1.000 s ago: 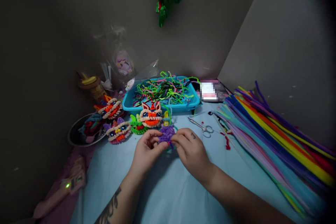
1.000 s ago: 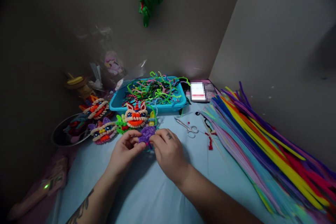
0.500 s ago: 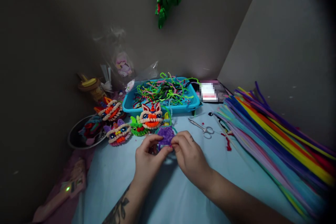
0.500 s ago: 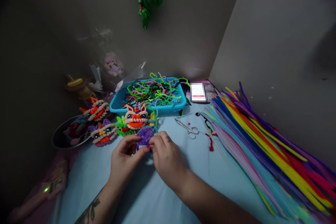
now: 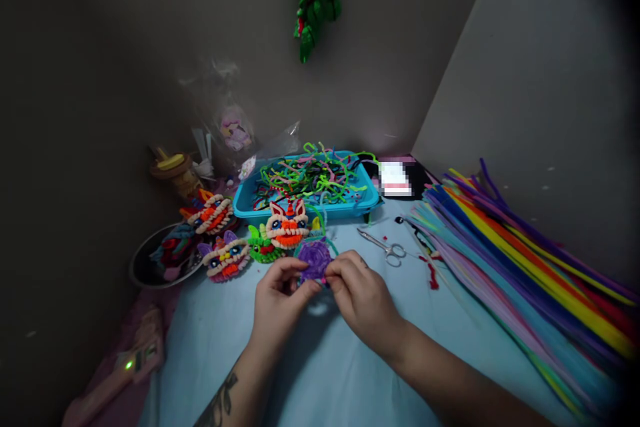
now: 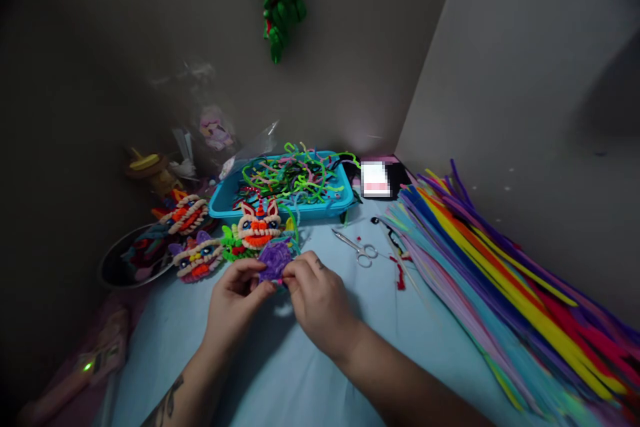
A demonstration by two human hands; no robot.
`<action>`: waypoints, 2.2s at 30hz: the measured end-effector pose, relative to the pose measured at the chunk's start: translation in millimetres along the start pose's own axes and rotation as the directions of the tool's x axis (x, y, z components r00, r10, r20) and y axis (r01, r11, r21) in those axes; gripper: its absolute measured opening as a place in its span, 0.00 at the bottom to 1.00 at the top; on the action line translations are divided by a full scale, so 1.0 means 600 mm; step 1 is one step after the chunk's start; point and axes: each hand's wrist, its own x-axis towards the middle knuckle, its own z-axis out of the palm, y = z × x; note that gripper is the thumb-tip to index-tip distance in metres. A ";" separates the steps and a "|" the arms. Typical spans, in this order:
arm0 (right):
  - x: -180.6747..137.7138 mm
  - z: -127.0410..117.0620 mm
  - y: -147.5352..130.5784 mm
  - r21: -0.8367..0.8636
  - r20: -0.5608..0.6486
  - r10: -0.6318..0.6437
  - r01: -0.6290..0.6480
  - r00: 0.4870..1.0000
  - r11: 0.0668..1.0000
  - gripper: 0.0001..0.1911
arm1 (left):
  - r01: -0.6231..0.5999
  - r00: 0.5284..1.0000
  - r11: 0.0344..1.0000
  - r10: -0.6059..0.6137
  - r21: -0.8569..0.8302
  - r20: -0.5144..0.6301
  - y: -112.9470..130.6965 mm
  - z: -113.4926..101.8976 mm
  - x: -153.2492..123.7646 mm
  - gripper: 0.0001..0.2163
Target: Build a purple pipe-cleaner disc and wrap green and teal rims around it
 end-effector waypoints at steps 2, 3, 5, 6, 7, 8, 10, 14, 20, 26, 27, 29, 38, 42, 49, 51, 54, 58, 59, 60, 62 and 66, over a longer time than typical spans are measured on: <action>0.000 -0.001 0.000 -0.047 -0.020 -0.025 0.024 0.999 0.999 0.07 | 0.012 1.000 1.000 -0.012 -0.008 0.006 -0.001 -0.001 0.000 0.12; 0.001 -0.001 0.000 -0.066 -0.031 -0.040 0.038 0.999 0.997 0.07 | 0.024 1.000 1.000 -0.024 -0.019 0.013 -0.002 -0.001 0.001 0.12; 0.001 -0.002 0.000 -0.092 -0.050 -0.074 0.069 0.996 0.993 0.07 | 0.060 0.998 0.996 -0.058 -0.059 0.039 -0.004 -0.001 0.003 0.13; 0.001 -0.002 0.000 -0.098 -0.054 -0.088 0.082 0.995 0.992 0.07 | 0.079 0.996 0.993 -0.075 -0.083 0.057 -0.005 -0.001 0.004 0.13; 0.001 -0.003 0.000 -0.101 -0.055 -0.097 0.091 0.994 0.991 0.07 | 0.098 0.993 0.990 -0.090 -0.104 0.079 -0.006 -0.001 0.005 0.12; 0.001 -0.004 0.000 -0.103 -0.055 -0.101 0.095 0.993 0.990 0.07 | 0.114 0.990 0.986 -0.103 -0.120 0.095 -0.007 -0.001 0.006 0.12; 0.000 -0.005 0.000 -0.108 -0.057 -0.101 0.095 0.993 0.990 0.07 | 0.132 0.987 0.982 -0.117 -0.137 0.111 -0.008 -0.001 0.007 0.13; -0.001 -0.007 -0.003 -0.128 -0.080 -0.088 0.077 0.993 0.989 0.07 | 0.132 0.989 0.981 -0.120 -0.143 0.090 -0.006 0.000 0.007 0.14; -0.001 -0.005 -0.005 -0.125 -0.088 -0.077 0.066 0.993 0.990 0.07 | 0.136 0.989 0.982 -0.126 -0.131 0.081 -0.004 0.002 0.006 0.14; -0.003 -0.002 -0.003 -0.108 -0.057 -0.056 0.050 0.997 0.993 0.07 | 0.119 0.991 0.987 -0.110 -0.112 0.080 -0.007 0.002 0.005 0.14; -0.003 -0.002 -0.003 -0.101 -0.050 -0.054 0.049 0.997 0.994 0.07 | 0.114 0.991 0.988 -0.106 -0.109 0.077 -0.007 0.002 0.005 0.14; -0.003 -0.002 -0.002 -0.085 -0.042 -0.051 0.047 0.998 0.995 0.07 | 0.108 0.992 0.988 -0.100 -0.112 0.076 -0.006 0.003 0.005 0.14; -0.002 -0.002 -0.005 -0.051 -0.054 -0.014 0.011 0.998 0.999 0.07 | 0.132 0.988 0.982 -0.119 -0.138 0.100 -0.002 0.004 0.004 0.13; 0.000 -0.003 -0.007 -0.075 -0.068 -0.009 0.004 0.998 0.997 0.07 | 0.136 0.987 0.981 -0.124 -0.136 0.100 -0.001 0.004 0.005 0.15; -0.004 -0.002 -0.004 -0.056 -0.033 -0.010 0.008 0.999 0.998 0.07 | 0.127 0.988 0.984 -0.115 -0.123 0.099 -0.002 0.004 0.006 0.15; -0.005 -0.002 -0.004 -0.063 -0.035 -0.020 0.017 0.999 0.998 0.07 | 0.114 0.991 0.988 -0.104 -0.109 0.089 -0.003 0.004 0.005 0.14; -0.005 -0.002 -0.007 -0.106 -0.047 -0.048 0.043 0.998 0.993 0.07 | 0.092 0.995 0.993 -0.088 -0.075 0.054 -0.001 0.005 0.004 0.14; -0.004 -0.004 -0.010 -0.178 -0.054 -0.096 0.085 0.994 0.980 0.07 | 0.072 0.997 0.997 -0.071 -0.031 0.011 0.002 0.006 0.001 0.14; -0.004 -0.005 -0.011 -0.193 -0.057 -0.108 0.095 0.993 0.977 0.07 | 0.066 0.998 0.998 -0.066 -0.020 0.004 0.003 0.006 0.000 0.14; -0.003 -0.005 -0.012 -0.208 -0.061 -0.121 0.106 0.991 0.972 0.08 | 0.063 0.998 0.998 -0.063 -0.010 0.000 0.003 0.006 -0.001 0.14; -0.004 -0.006 -0.013 -0.235 -0.067 -0.147 0.127 0.987 0.964 0.08 | 0.060 0.998 0.998 -0.060 0.001 -0.005 0.002 0.007 -0.003 0.14; -0.006 -0.005 -0.015 -0.252 -0.057 -0.167 0.147 0.984 0.956 0.08 | 0.073 0.997 0.997 -0.073 0.001 -0.001 -0.001 0.008 -0.005 0.14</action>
